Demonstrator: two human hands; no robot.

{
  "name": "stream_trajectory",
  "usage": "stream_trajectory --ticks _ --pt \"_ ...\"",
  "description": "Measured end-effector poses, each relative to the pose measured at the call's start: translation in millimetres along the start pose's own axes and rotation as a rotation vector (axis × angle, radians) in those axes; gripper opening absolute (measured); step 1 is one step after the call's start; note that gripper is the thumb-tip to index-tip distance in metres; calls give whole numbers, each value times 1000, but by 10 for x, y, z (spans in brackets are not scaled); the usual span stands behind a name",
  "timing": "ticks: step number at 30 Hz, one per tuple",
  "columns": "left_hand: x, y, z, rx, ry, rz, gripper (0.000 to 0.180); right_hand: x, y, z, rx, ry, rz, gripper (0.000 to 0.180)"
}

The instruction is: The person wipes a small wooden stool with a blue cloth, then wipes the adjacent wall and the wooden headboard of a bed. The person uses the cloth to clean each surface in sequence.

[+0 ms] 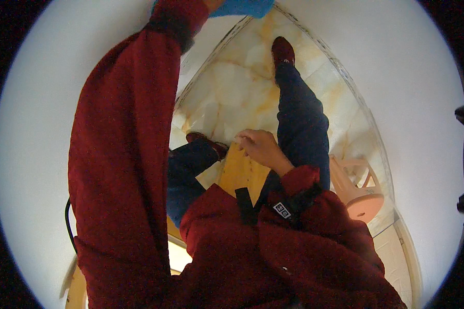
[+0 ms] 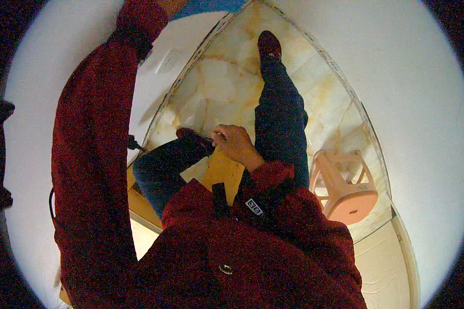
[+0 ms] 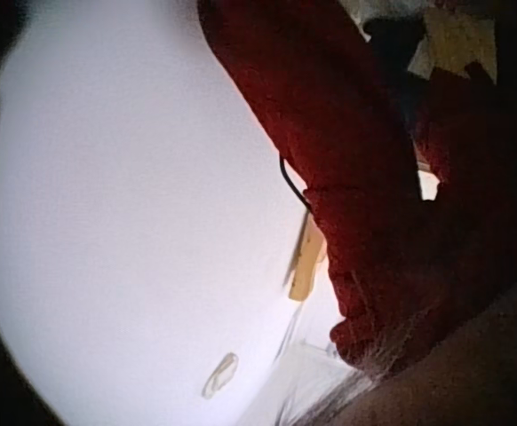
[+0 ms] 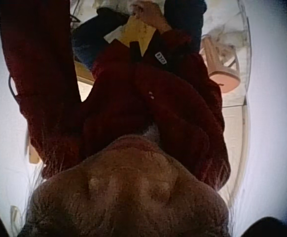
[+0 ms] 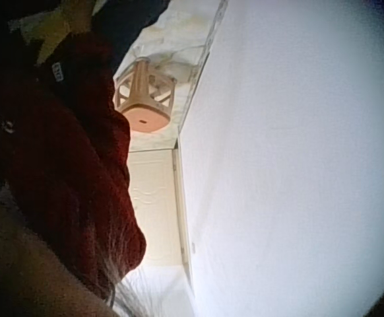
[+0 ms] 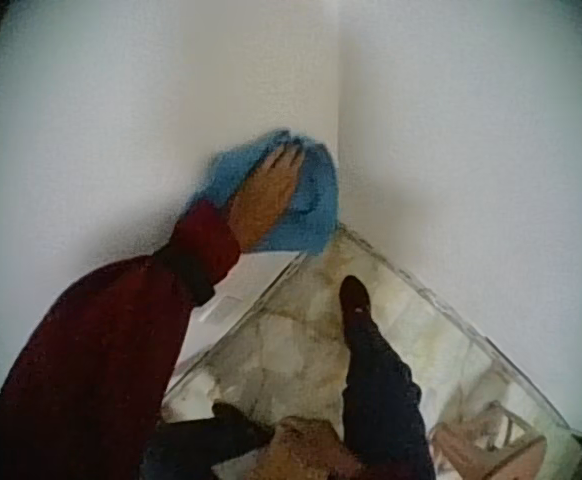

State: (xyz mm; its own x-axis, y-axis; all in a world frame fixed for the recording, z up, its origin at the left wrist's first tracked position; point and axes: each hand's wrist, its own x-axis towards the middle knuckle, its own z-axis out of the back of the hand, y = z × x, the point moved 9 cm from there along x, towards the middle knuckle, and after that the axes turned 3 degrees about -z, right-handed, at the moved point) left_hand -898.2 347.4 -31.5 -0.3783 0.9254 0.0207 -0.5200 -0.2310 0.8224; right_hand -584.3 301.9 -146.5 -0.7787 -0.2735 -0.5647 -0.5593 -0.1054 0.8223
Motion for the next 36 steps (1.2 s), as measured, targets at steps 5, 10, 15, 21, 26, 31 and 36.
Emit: stream_trajectory --ticks 5,10,15,21,26,31,36 --pt "-688 -498 -248 -14 247 -197 48 6 -45 -32 -41 -9 18 23" --pt "-1451 -686 -247 -10 68 -130 42 43 -81 -49 -96 -10 41 24" --pt "-2383 -831 -458 -531 334 -94 53 55 -183 -50 -84 25 -99 26" --pt "-3284 -640 104 -414 324 -160 51 21 -237 -41 -96 7 -194 26" --pt "-3518 -149 710 -418 346 -19 50 -64 -166 -18 -63 -6 -147 29" --pt "-3419 667 1438 -300 188 233 52 -163 674 -307 35 31 111 30" --pt "-3132 1412 1947 -329 12 435 56 -212 2215 -1015 166 147 505 39"
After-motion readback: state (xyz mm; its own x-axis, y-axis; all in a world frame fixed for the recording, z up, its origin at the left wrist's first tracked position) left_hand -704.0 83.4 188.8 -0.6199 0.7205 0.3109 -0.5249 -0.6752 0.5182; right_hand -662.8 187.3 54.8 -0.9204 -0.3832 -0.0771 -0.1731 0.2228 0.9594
